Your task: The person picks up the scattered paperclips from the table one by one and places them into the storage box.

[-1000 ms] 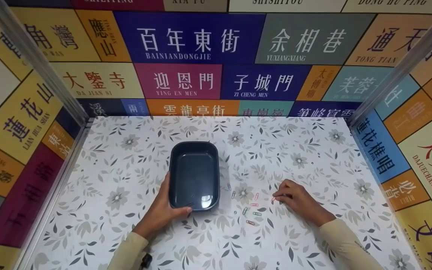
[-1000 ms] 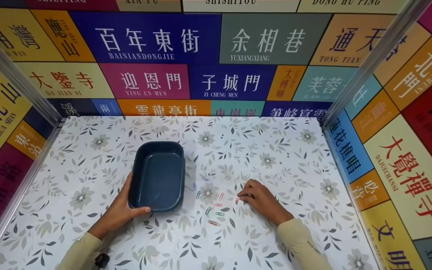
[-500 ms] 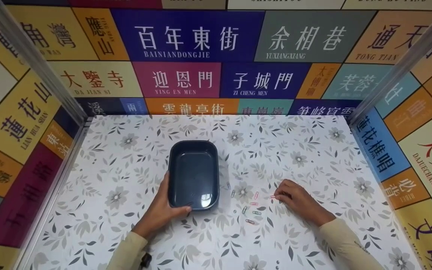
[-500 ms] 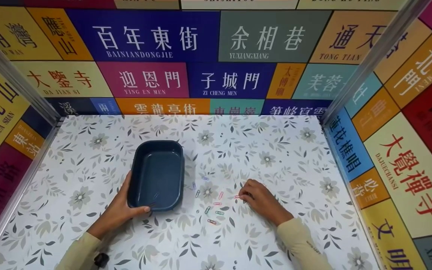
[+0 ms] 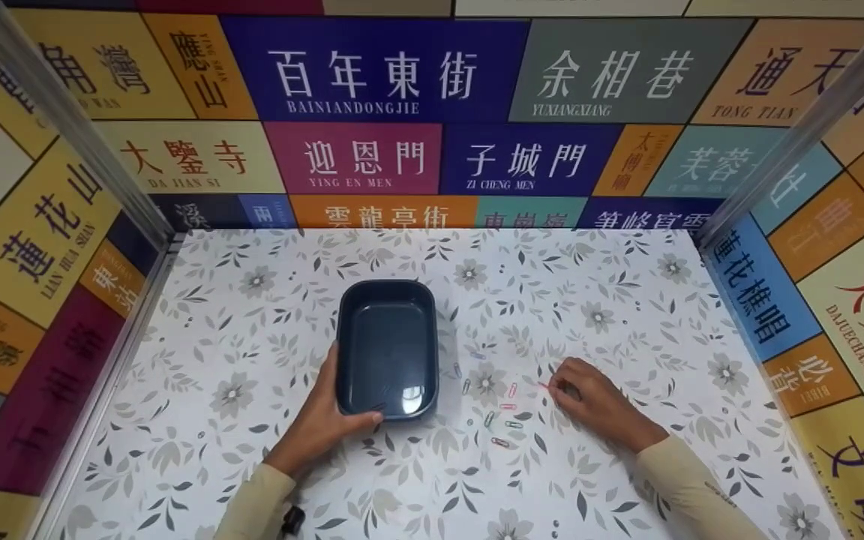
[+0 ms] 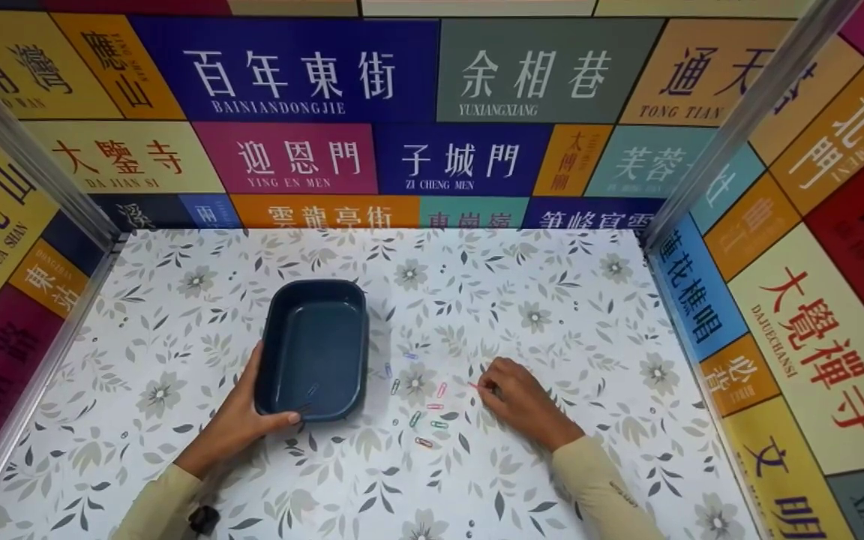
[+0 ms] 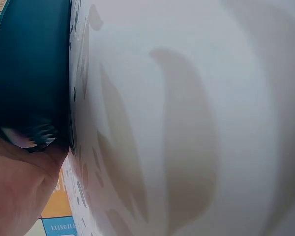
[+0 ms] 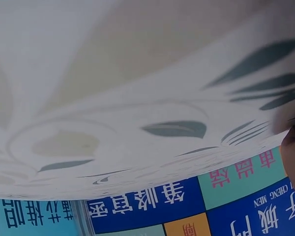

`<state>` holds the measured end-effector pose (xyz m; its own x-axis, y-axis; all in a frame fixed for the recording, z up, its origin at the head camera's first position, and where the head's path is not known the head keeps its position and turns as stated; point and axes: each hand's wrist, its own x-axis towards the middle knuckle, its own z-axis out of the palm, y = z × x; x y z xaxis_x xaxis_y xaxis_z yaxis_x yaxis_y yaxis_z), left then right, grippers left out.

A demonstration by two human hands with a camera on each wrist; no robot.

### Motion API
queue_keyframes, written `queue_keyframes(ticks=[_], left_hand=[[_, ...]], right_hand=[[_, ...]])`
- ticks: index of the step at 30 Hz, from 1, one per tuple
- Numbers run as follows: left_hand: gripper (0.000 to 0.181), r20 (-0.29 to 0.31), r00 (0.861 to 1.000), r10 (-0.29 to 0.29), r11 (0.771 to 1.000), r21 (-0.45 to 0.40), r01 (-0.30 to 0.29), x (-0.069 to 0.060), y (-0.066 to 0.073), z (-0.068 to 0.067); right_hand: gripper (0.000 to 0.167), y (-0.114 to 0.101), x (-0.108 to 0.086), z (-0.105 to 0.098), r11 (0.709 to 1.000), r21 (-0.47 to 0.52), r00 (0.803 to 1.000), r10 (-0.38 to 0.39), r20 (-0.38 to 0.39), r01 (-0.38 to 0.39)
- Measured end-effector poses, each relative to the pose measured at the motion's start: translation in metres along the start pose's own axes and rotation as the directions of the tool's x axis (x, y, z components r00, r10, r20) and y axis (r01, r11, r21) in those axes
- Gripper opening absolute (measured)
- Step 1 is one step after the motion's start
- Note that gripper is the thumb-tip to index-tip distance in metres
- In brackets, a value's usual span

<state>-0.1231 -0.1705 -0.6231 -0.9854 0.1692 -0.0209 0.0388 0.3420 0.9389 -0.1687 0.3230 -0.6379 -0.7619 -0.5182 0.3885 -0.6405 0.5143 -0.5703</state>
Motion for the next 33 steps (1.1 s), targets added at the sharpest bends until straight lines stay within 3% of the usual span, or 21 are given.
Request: queue_keyframes(ticks=[5,16,23,33], left_hand=[[0.144,-0.005,1.000,-0.003,1.000,-0.002,0.003,-0.0007,0.0011,-0.0001],[0.146,-0.009,1.000,0.009,1.000,-0.023,-0.009,-0.0028,-0.0007,0.0014],[0.145,-0.022,0.999,0.025,0.998,-0.049,-0.026,-0.0018,-0.0008,0.0017],[0.143,-0.035,0.999,-0.005,1.000,-0.030,0.004,-0.0020,0.0000,0.0038]], right_hand=[[0.025,-0.0004,0.0002,0.0008,1.000,-0.012,1.000,0.007,-0.011,-0.007],[0.019,-0.0029,-0.0011,0.0016,0.990,0.048,0.991,0.133,0.019,-0.133],[0.017,-0.0025,-0.0006,-0.0008,0.987,0.063,0.988,0.148,0.037,-0.150],[0.016,-0.0026,0.0019,-0.0003,0.986,0.093,0.990,0.139,0.009,-0.140]])
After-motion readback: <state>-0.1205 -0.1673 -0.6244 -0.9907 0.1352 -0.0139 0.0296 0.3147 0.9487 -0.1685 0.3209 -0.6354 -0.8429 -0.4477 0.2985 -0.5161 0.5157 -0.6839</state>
